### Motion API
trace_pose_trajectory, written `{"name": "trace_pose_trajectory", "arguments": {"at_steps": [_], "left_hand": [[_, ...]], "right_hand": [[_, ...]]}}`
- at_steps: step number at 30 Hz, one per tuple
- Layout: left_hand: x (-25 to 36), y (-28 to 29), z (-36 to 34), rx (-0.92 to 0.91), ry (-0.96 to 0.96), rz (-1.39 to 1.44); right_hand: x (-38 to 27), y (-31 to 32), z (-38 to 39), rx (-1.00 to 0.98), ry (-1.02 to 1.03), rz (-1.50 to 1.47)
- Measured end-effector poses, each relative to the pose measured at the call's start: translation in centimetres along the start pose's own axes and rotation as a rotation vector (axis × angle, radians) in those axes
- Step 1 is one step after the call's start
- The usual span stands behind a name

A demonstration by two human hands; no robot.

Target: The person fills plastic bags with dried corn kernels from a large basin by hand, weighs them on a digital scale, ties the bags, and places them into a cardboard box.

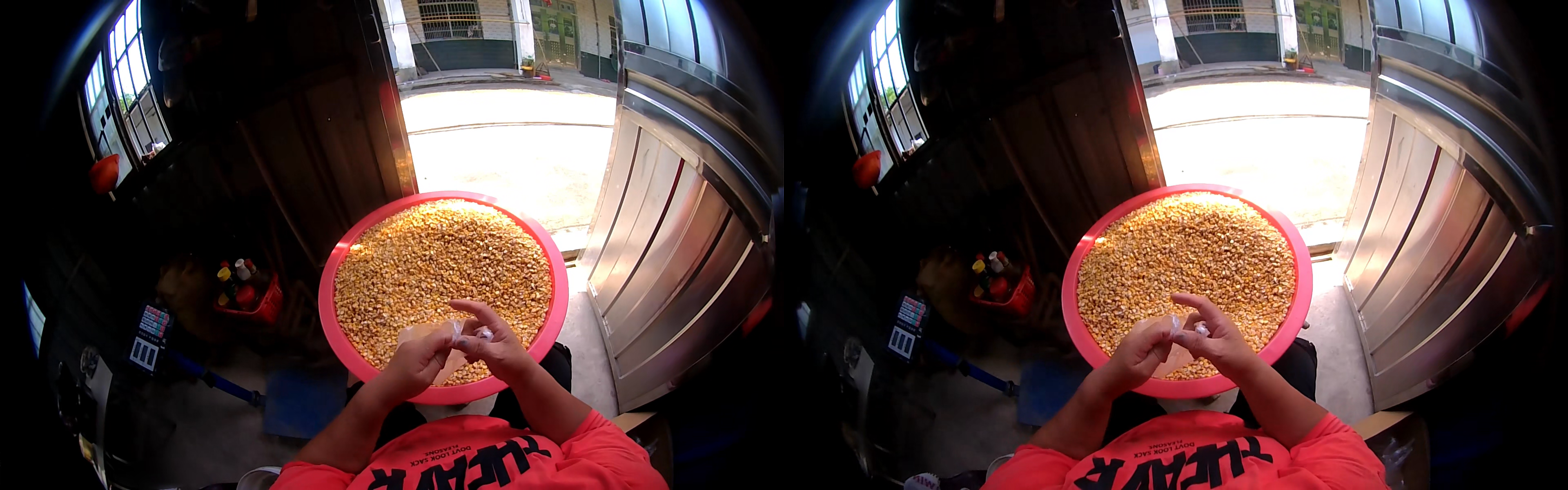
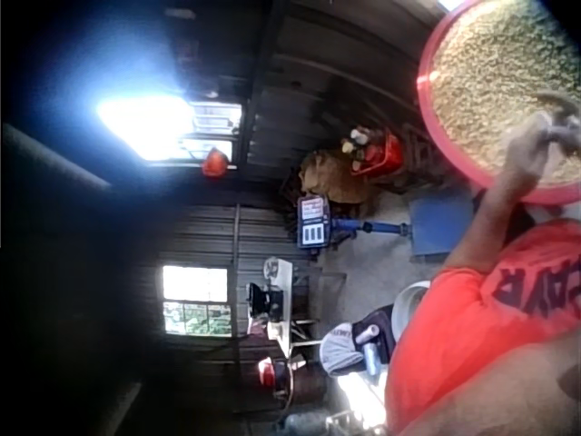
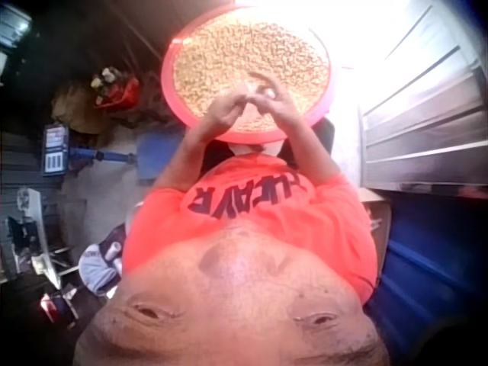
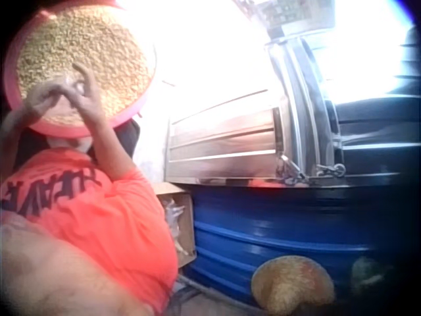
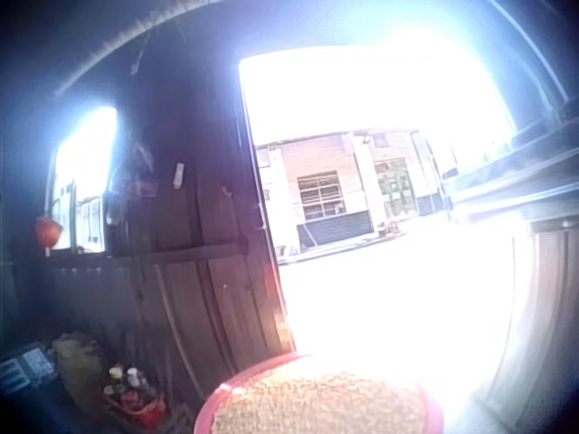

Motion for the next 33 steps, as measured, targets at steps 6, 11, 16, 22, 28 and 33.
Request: {"name": "trace_pose_trajectory", "arguments": {"at_steps": [6, 11, 16, 22, 28, 33], "left_hand": [[-0.1, -0.3, -0.4, -0.079, -0.114, -0.089], [-0.7, 0.0, 0.2, -0.067, 0.13, 0.131], [-0.4, -0.1, 0.0, -0.092, 0.051, 0.059], [0.7, -0.1, 0.0, -0.043, 0.045, 0.191], [0.2, -0.3, 0.0, -0.089, 0.092, 0.105], [-0.6, -0.6, 0.5, -0.041, 0.204, 0.32]], "right_hand": [[1.2, 0.4, 0.4, 0.011, 0.097, 0.086], [0.7, 0.5, 0.3, 0.058, 0.098, 0.12], [0.8, 0.5, 0.1, -0.075, 0.127, 0.302], [0.8, 0.5, 0.1, 0.003, 0.171, 0.278], [0.8, 0.8, 0.2, -0.039, 0.243, 0.416], [0.8, 1.2, 0.5, 0.113, 0.128, 0.22]]}}
Point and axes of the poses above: each hand's wrist, its own z-axis away from the middle knuckle, its own y-axis out of the back of the hand, x = y × z, the point moved 4 cm from there along -z, towards the middle knuckle, and after that the axes turned 15 degrees about y, right-handed, at the moved point
